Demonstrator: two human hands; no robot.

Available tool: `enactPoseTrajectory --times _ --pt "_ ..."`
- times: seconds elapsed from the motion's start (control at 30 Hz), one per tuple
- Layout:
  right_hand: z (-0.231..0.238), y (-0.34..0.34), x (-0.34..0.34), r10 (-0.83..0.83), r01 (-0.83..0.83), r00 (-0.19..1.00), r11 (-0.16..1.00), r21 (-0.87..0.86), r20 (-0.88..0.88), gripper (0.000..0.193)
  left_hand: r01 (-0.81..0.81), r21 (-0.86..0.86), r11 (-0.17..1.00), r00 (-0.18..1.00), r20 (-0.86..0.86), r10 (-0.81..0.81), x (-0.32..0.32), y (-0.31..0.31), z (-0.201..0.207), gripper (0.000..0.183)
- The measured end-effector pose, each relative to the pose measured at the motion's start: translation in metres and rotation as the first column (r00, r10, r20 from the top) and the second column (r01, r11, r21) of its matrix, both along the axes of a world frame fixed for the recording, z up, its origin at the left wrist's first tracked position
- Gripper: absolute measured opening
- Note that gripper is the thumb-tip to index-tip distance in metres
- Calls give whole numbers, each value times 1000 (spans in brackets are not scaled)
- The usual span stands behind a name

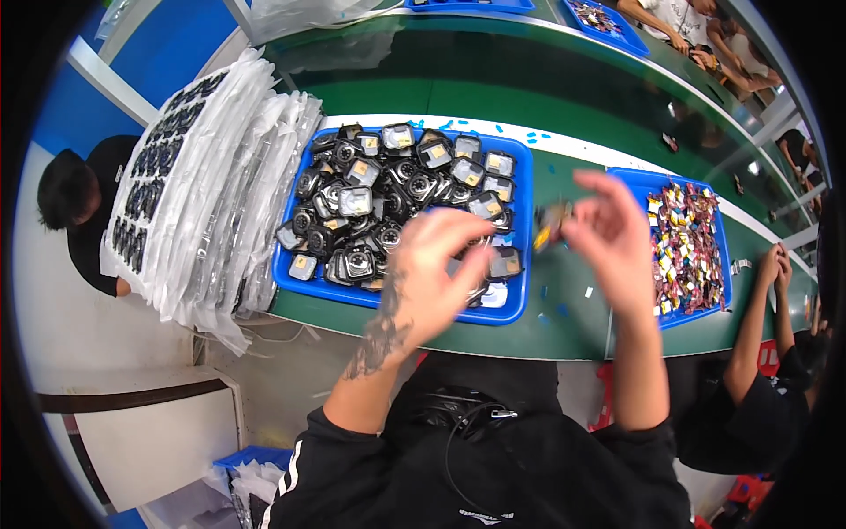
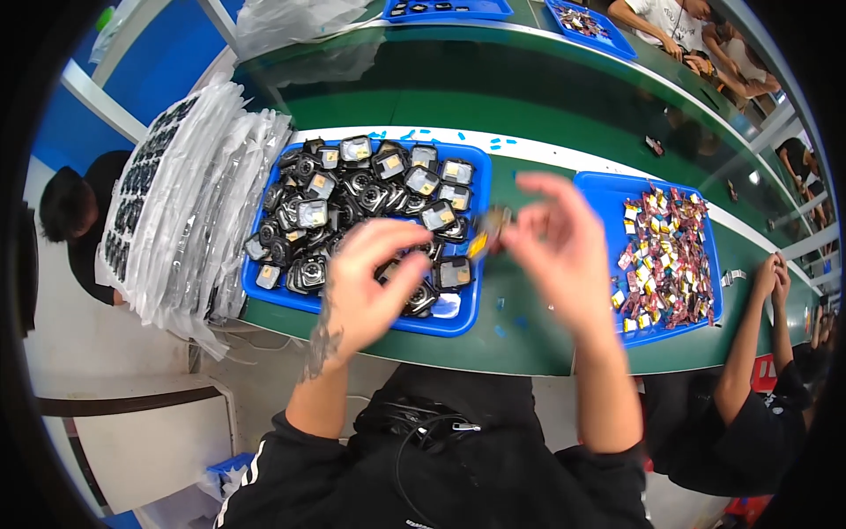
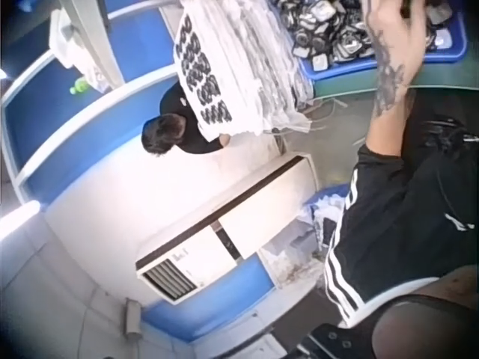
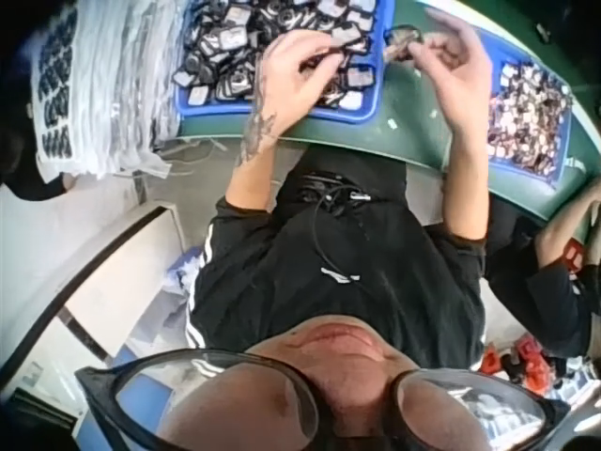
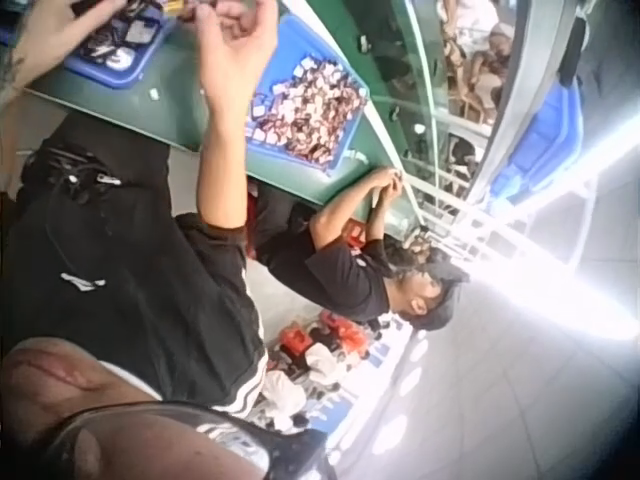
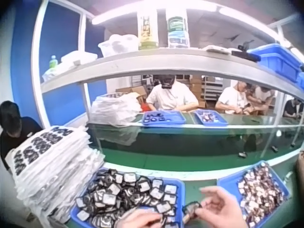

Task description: Assembling internal components of smartwatches on a factory production line, including installing batteries and circuit boards.

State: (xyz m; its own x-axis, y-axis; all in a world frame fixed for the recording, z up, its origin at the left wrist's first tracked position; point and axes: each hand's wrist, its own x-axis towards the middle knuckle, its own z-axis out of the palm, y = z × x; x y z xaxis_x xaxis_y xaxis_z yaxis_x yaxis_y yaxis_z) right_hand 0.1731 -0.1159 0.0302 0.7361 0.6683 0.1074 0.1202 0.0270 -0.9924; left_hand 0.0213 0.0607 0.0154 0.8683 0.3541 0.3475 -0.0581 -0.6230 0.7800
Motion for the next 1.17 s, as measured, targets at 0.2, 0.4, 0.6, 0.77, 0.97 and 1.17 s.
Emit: enactPoseTrajectory --times 0.2,0.4,0.6,0.77,0.97,1.17 --pt "-8 95 148 -187 176 982 959 -222 -29 52 -147 545 825 984 -7 180 41 14 -10 32" --pt "-75 123 198 -392 549 826 719 -425 404 55 -102 631 769 981 -65 183 40 7 -31 32" --pt "-58 120 188 -297 586 744 720 -371 599 44 -101 376 921 993 -23 118 31 16 -4 10" --pt "5 84 149 71 472 695 705 -529 715 21 -50 -683 729 919 254 301 18 27 -1 14" --pt "42 -7 161 278 344 662 712 -612 696 15 143 -922 360 921 257 293 -12 17 13 24" --pt "20 -96 158 392 421 612 574 -703 687 5 194 -909 369 921 298 251 -24 3 -11 18"
